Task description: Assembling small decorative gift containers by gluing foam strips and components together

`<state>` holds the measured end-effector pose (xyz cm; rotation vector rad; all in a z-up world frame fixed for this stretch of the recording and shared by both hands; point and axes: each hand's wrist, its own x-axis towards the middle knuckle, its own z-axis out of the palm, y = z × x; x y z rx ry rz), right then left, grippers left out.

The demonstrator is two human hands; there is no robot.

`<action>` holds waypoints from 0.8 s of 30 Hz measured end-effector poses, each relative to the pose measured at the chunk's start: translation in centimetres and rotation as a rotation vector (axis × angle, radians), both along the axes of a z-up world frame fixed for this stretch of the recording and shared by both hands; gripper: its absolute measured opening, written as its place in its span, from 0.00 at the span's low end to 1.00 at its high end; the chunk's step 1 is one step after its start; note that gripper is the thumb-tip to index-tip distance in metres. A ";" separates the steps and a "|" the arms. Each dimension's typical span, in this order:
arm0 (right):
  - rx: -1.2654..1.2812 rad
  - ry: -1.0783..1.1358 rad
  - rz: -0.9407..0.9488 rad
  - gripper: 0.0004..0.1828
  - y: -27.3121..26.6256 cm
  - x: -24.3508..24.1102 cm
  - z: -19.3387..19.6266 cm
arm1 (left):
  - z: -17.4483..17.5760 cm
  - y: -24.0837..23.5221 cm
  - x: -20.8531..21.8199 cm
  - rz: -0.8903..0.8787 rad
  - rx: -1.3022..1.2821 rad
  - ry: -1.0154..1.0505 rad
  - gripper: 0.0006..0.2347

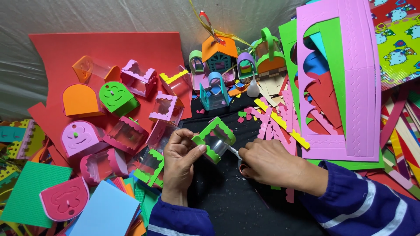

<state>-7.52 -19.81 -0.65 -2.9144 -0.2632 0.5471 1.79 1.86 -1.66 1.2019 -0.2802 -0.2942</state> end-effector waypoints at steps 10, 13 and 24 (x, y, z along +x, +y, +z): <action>0.274 0.067 -0.112 0.29 -3.4 0.5 6.1 | -2.4 0.2 1.4 -0.092 -0.245 -0.003 0.13; 0.343 0.067 -0.224 0.27 -4.5 0.4 7.7 | -2.0 -0.2 1.1 -0.106 -0.270 0.001 0.13; -0.236 -0.028 0.142 0.17 -1.2 -1.5 1.4 | -1.6 0.1 0.8 -0.103 -0.286 -0.024 0.14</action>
